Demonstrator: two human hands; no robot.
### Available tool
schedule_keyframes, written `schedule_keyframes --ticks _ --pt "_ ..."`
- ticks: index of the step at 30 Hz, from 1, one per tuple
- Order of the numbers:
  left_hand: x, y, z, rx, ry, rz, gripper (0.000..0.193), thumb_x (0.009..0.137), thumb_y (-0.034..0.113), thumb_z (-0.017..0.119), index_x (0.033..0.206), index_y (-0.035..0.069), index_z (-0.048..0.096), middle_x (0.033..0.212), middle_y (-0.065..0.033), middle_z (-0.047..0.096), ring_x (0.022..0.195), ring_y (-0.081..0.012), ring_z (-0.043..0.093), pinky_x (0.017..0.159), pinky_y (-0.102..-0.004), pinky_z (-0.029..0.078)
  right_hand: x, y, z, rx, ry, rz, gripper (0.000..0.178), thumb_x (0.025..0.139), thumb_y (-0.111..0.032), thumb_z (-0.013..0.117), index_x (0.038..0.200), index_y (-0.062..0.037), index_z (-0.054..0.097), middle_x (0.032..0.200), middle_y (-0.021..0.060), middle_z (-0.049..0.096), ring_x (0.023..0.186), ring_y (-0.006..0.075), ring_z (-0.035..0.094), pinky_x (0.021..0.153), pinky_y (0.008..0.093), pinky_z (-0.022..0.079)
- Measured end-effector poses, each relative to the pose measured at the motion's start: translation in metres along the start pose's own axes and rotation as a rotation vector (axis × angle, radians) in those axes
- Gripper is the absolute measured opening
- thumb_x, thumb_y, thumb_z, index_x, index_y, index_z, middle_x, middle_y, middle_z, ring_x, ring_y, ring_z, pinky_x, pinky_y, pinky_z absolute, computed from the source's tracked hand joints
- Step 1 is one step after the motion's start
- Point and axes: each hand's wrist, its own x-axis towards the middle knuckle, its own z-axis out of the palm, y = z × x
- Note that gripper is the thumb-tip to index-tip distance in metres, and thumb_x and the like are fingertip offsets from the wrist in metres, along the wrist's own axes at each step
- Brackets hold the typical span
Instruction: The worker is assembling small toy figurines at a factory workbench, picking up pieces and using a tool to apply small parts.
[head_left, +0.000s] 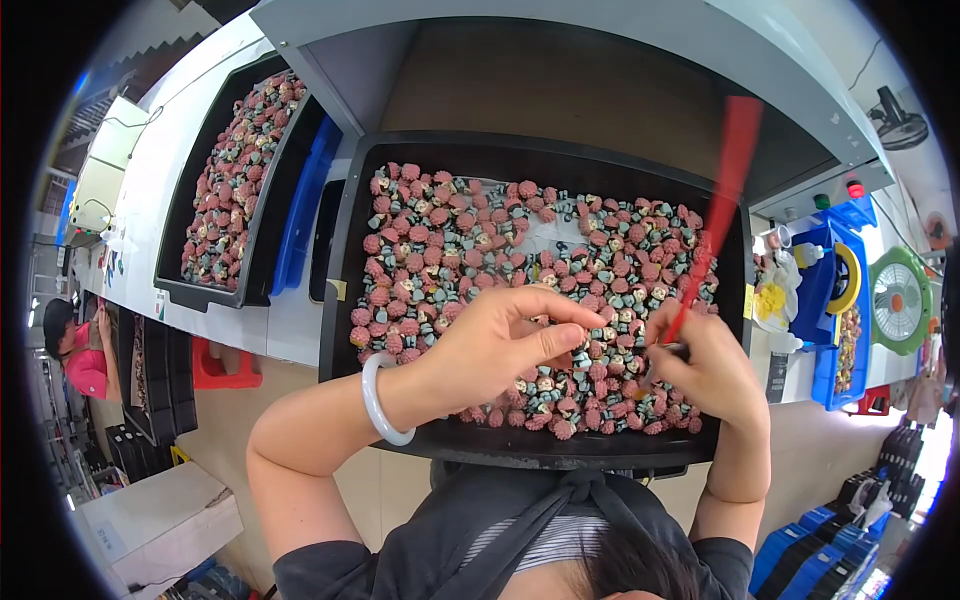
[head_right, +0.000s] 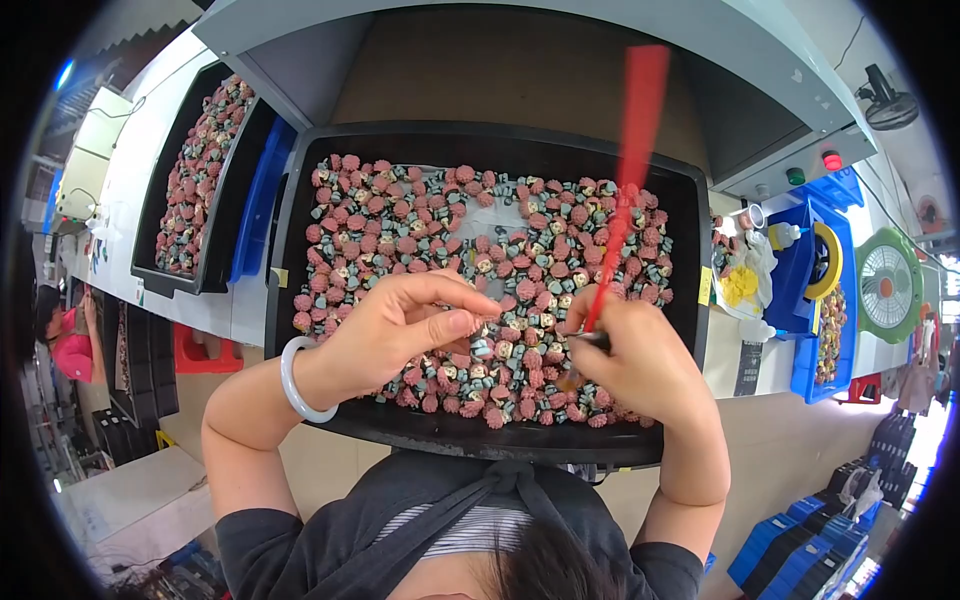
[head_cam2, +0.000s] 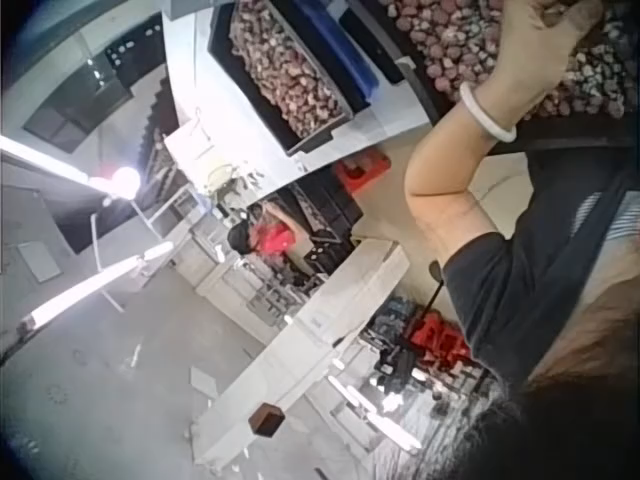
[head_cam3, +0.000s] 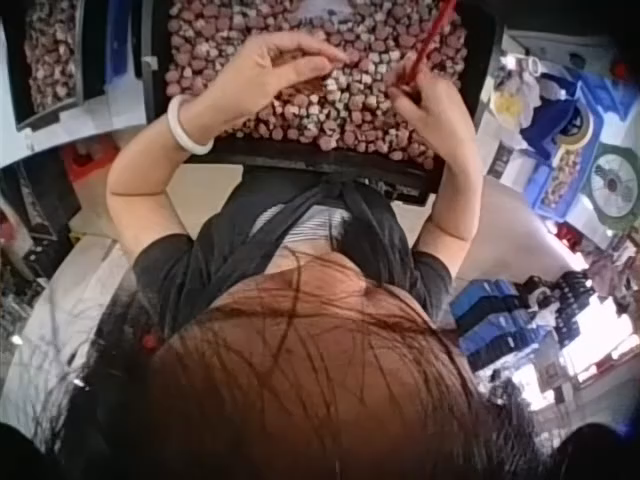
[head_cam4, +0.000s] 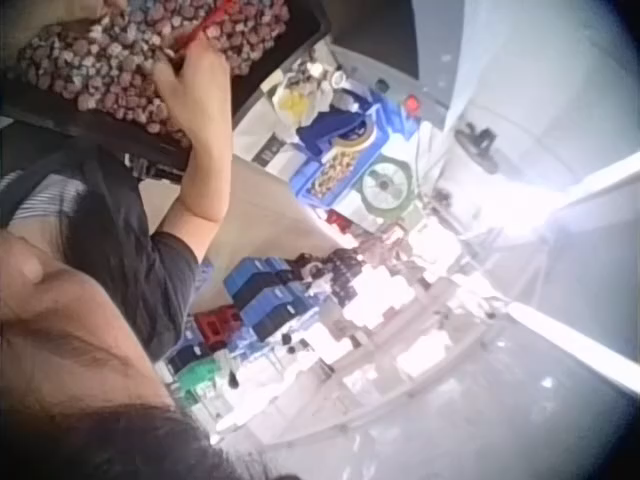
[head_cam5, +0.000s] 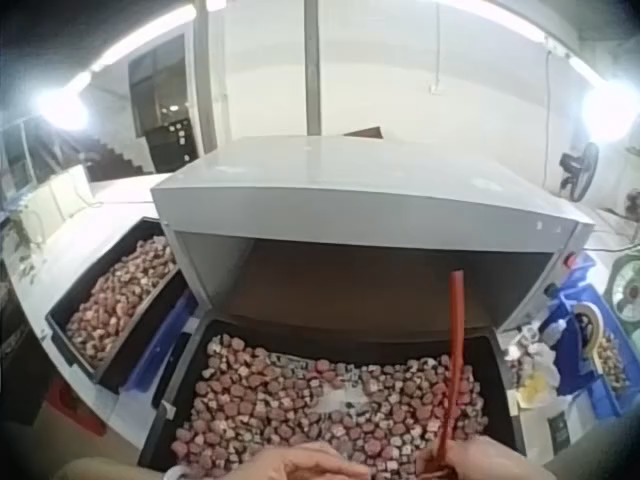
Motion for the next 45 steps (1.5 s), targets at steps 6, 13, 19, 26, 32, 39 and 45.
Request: schedule_keyframes --ticks 6,13,19,26,32,39,45 --pt "-0.003 -0.008 0.002 -0.087 -0.059 0.173 0.017 0.082 0.002 0.056 0.099 0.0 0.055 0.095 -0.0056 0.051 0.081 -0.0111 0.055 0.071 -0.0236 0.05 0.001 0.002 0.012 -0.299 0.232 -0.312 0.022 0.07 -0.012 0.052 0.084 0.0012 0.041 0.063 0.0131 0.043 0.056 0.0301 0.045 0.054 0.0334 0.037" --pt "-0.008 0.001 0.006 -0.079 -0.1 0.056 0.026 0.072 -0.004 0.064 0.096 0.0 0.054 0.109 -0.0126 0.05 0.092 -0.0134 0.055 0.077 -0.0232 0.048 -0.004 -0.001 0.01 -0.046 0.045 -0.32 0.017 0.078 -0.018 0.051 0.076 -0.0017 0.045 0.056 0.013 0.047 0.05 0.0304 0.049 0.047 0.0359 0.036" --pt "-0.007 -0.006 0.005 -0.123 -0.231 0.112 0.033 0.069 -0.005 0.067 0.097 0.002 0.051 0.114 -0.0166 0.051 0.097 -0.0135 0.054 0.083 -0.0262 0.046 -0.004 -0.001 0.018 -0.157 0.042 -0.324 0.019 0.076 -0.018 0.057 0.071 -0.003 0.046 0.052 0.012 0.046 0.047 0.0276 0.05 0.044 0.0338 0.037" --pt "-0.015 -0.004 0.011 -0.094 -0.168 0.231 0.034 0.07 -0.005 0.066 0.1 0.002 0.05 0.111 -0.0161 0.052 0.1 -0.016 0.053 0.086 -0.028 0.044 -0.01 0.003 0.007 -0.119 0.269 -0.484 0.015 0.076 -0.012 0.054 0.077 0.0 0.045 0.061 0.0111 0.047 0.048 0.0263 0.046 0.044 0.0318 0.035" --pt "-0.015 -0.003 0.011 0.156 -0.15 0.391 0.038 0.069 -0.009 0.065 0.103 -0.001 0.051 0.107 -0.0137 0.051 0.1 -0.0184 0.053 0.086 -0.0287 0.045 -0.012 0.003 0.028 -0.267 0.31 -0.9 0.02 0.065 -0.004 0.06 0.082 -0.0042 0.05 0.064 0.0062 0.047 0.05 0.0222 0.049 0.041 0.0324 0.037" --pt "-0.015 -0.006 0.012 0.156 -0.105 0.39 0.039 0.065 -0.008 0.068 0.1 -0.001 0.055 0.104 -0.0127 0.052 0.094 -0.0183 0.055 0.082 -0.0282 0.048 -0.015 -0.007 0.028 -0.418 0.165 -0.764 0.017 0.071 -0.009 0.061 0.084 -0.0063 0.049 0.057 0.0056 0.046 0.045 0.0241 0.047 0.041 0.0327 0.034" --pt "-0.013 -0.004 0.008 0.309 -0.098 0.45 0.038 0.064 -0.004 0.071 0.099 -0.002 0.057 0.099 -0.0128 0.055 0.09 -0.017 0.055 0.077 -0.026 0.048 -0.014 -0.006 0.029 -0.408 0.143 -0.703 0.015 0.072 -0.008 0.06 0.082 -0.0047 0.05 0.056 0.0066 0.046 0.044 0.0244 0.046 0.04 0.0331 0.034"
